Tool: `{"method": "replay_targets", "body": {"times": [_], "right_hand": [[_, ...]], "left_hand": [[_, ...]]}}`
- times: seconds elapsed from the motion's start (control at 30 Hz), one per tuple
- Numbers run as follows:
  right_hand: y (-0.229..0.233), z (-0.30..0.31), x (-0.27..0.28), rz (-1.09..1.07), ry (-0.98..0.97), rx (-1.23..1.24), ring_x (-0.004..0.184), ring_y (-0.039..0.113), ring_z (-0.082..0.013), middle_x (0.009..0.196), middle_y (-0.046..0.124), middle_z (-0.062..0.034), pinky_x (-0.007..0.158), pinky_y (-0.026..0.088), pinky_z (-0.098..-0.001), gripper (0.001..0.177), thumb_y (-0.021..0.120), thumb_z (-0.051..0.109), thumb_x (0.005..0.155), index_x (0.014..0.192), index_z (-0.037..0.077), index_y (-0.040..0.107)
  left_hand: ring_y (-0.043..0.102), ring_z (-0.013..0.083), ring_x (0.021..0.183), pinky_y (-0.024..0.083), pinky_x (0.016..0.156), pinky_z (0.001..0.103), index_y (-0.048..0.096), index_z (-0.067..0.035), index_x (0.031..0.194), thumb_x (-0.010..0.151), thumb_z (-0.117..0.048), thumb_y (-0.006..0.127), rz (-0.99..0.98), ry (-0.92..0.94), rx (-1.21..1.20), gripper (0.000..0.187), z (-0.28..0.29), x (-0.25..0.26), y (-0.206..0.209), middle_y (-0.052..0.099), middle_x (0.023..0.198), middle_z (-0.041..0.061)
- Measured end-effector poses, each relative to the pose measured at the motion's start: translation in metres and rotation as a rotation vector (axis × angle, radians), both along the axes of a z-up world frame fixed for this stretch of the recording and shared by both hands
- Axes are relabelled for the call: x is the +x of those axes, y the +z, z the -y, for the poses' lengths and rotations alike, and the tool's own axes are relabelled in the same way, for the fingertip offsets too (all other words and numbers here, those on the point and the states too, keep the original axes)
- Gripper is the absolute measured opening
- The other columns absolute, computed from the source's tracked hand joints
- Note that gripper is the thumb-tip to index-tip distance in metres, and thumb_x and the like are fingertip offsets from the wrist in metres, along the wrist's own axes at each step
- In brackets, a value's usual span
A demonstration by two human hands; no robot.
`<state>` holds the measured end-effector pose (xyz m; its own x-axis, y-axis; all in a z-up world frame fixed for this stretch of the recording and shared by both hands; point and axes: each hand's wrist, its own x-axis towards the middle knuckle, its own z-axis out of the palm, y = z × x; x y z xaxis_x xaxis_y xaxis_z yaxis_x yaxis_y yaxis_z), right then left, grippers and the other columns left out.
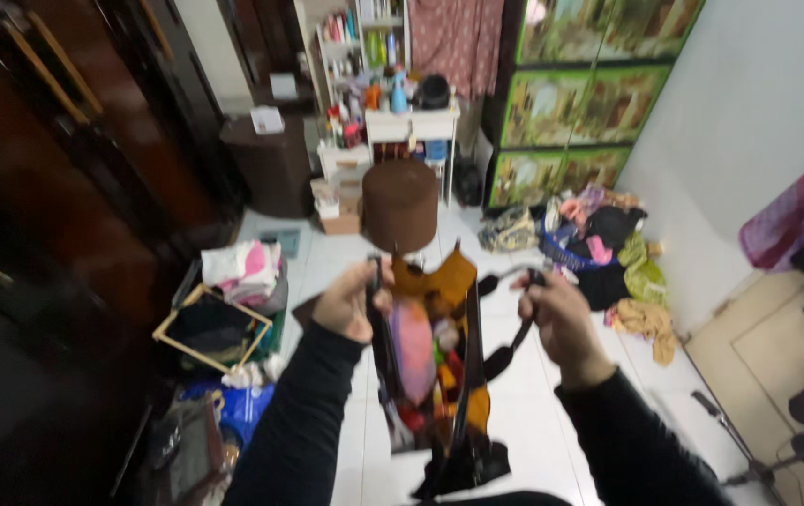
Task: The person sits on the floor and unpacks a brown handbag, removing a wallet, a coiled cable, and small bottles. They place the items on a nearby bed, then move to a vanity and place some bottles on a shelf before returning to the bag.
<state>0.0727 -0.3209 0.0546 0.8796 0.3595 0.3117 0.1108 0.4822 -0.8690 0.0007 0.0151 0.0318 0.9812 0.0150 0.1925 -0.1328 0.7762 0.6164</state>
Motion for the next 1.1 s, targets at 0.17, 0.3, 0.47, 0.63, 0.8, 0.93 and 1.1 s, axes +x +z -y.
{"method": "replay_targets", "body": {"times": [0.17,0.3,0.47,0.63,0.8,0.93,1.1], "right_hand": [[0.038,-0.022,0.045,0.035,0.054,-0.006,0.082,0.055,-0.0159,0.108,0.063,-0.0131,0.078,0.046,-0.0299,0.032,0.055,0.008,0.093,0.121,-0.008,0.057],[0.030,-0.037,0.112,0.005,0.099,-0.012,0.084,0.054,-0.0154,0.110,0.064,-0.0131,0.080,0.045,-0.0298,0.037,0.056,0.011,0.091,0.122,-0.008,0.058],[0.015,-0.061,0.212,-0.016,0.292,-0.060,0.088,0.054,-0.0158,0.111,0.064,-0.0116,0.082,0.044,-0.0305,0.040,0.058,0.012,0.090,0.125,-0.009,0.058],[0.022,-0.094,0.300,-0.149,0.366,-0.258,0.084,0.057,-0.0156,0.111,0.066,-0.0092,0.082,0.047,-0.0299,0.047,0.059,0.011,0.081,0.126,-0.003,0.057],[0.042,-0.135,0.400,-0.056,0.377,-0.262,0.085,0.055,-0.0147,0.111,0.063,-0.0097,0.081,0.045,-0.0291,0.040,0.058,0.012,0.090,0.125,-0.006,0.056],[0.044,-0.174,0.464,-0.071,0.240,-0.204,0.082,0.053,-0.0146,0.107,0.063,-0.0096,0.075,0.044,-0.0284,0.029,0.058,0.012,0.094,0.119,-0.004,0.058],[0.038,-0.227,0.525,-0.121,0.103,-0.235,0.079,0.053,-0.0135,0.095,0.061,-0.0071,0.071,0.042,-0.0264,0.019,0.056,0.010,0.099,0.110,-0.004,0.061]], "left_hand": [[0.054,0.0127,0.066,0.045,0.061,0.030,0.060,0.000,0.125,0.103,-0.025,0.060,0.042,0.008,0.011,0.033,-0.035,0.031,0.031,0.063,0.095,0.004],[0.049,0.0107,0.068,0.043,0.062,0.027,0.060,0.000,0.127,0.105,-0.022,0.059,0.069,-0.077,-0.038,0.031,-0.045,0.092,0.016,0.061,0.098,0.003],[0.051,0.0127,0.067,0.044,0.061,0.028,0.060,0.001,0.125,0.102,-0.021,0.057,-0.041,-0.107,-0.128,0.032,-0.048,0.191,-0.007,0.062,0.097,0.004],[0.052,0.0144,0.066,0.044,0.060,0.031,0.060,-0.001,0.124,0.102,-0.019,0.058,-0.142,0.000,-0.163,0.029,-0.064,0.263,-0.027,0.063,0.096,0.006],[0.054,0.0156,0.068,0.048,0.064,0.034,0.059,0.001,0.127,0.102,-0.019,0.057,-0.109,0.151,-0.134,0.032,-0.111,0.318,-0.032,0.062,0.099,0.007],[0.057,0.0173,0.075,0.050,0.073,0.037,0.057,0.003,0.129,0.104,-0.019,0.056,-0.094,0.179,-0.095,0.033,-0.161,0.356,-0.038,0.061,0.103,0.008],[0.057,0.0185,0.081,0.051,0.079,0.039,0.056,0.003,0.129,0.105,-0.015,0.056,-0.073,0.128,-0.064,0.030,-0.230,0.425,-0.037,0.061,0.106,0.010]]}}
